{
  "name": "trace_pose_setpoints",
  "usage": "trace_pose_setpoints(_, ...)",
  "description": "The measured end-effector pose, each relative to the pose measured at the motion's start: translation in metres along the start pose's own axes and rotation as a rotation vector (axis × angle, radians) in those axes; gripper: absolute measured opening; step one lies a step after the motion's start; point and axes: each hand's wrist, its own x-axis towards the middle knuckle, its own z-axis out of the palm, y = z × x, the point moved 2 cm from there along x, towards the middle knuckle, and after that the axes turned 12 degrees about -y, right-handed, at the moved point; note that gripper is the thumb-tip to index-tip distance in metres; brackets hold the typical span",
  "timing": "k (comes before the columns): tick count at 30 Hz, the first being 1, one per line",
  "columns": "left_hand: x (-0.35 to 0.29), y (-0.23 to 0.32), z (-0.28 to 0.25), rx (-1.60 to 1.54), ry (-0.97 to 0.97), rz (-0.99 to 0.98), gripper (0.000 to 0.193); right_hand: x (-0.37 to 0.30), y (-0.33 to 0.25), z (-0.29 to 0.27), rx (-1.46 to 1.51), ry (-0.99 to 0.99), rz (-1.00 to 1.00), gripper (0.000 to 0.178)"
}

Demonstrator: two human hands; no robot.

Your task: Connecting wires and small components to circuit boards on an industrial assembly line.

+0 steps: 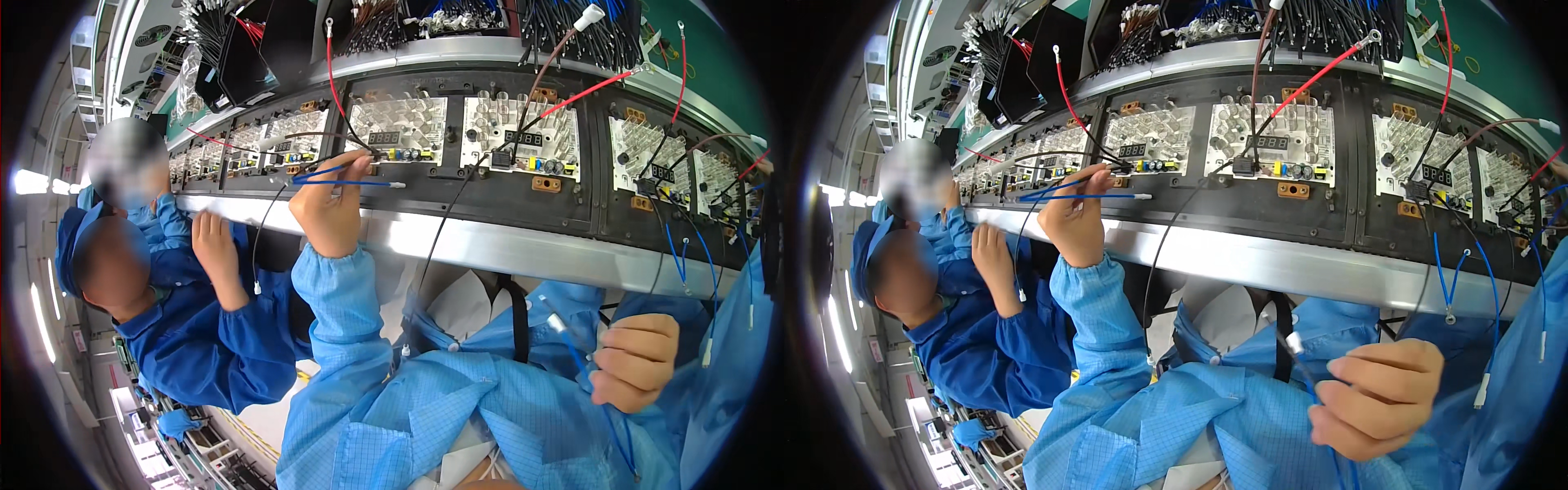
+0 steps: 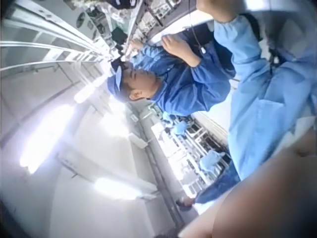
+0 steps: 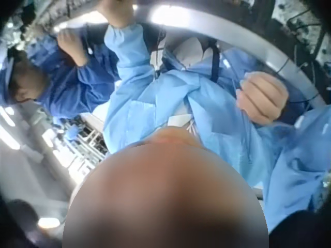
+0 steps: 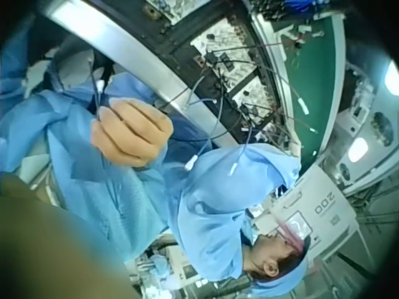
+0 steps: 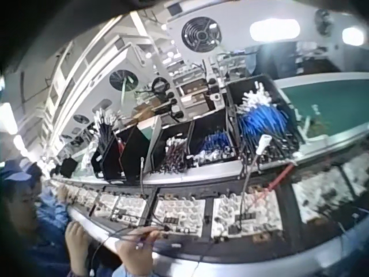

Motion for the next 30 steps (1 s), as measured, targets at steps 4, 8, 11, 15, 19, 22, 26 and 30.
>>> trace_pose_setpoints(4,0.002,0.001,-0.001,0.052,0.008,0.045,0.007,0.005,-0.002,0.011,0.091,0.016,0.045,0.013)
trace_pose_setpoints(8,0.003,0.0,0.001,-0.031,-0.009,0.005,0.009,0.003,0.0,0.011,0.123,0.022,0.053,0.01)
trace_pose_setpoints(11,0.004,-0.003,0.002,-0.049,-0.025,-0.024,0.01,0.002,-0.001,0.014,0.099,0.062,0.092,0.01)
trace_pose_setpoints(15,0.007,-0.003,0.0,-0.058,-0.071,-0.062,0.015,0.004,0.0,0.014,0.105,0.026,0.111,0.01)
trace_pose_setpoints(19,0.009,-0.003,0.0,-0.07,-0.078,-0.073,0.016,0.003,0.002,0.014,0.107,0.033,0.095,0.011)
trace_pose_setpoints(22,0.009,-0.003,0.001,-0.08,-0.082,-0.073,0.017,0.003,0.003,0.014,0.108,0.037,0.09,0.011)
trace_pose_setpoints(26,0.009,-0.005,0.0,-0.1,-0.108,-0.092,0.017,0.004,0.004,0.013,0.128,0.028,0.084,0.012)
trace_pose_setpoints(30,0.01,-0.007,0.001,-0.154,-0.122,-0.104,0.017,0.005,0.009,0.016,0.122,0.041,0.069,0.014)
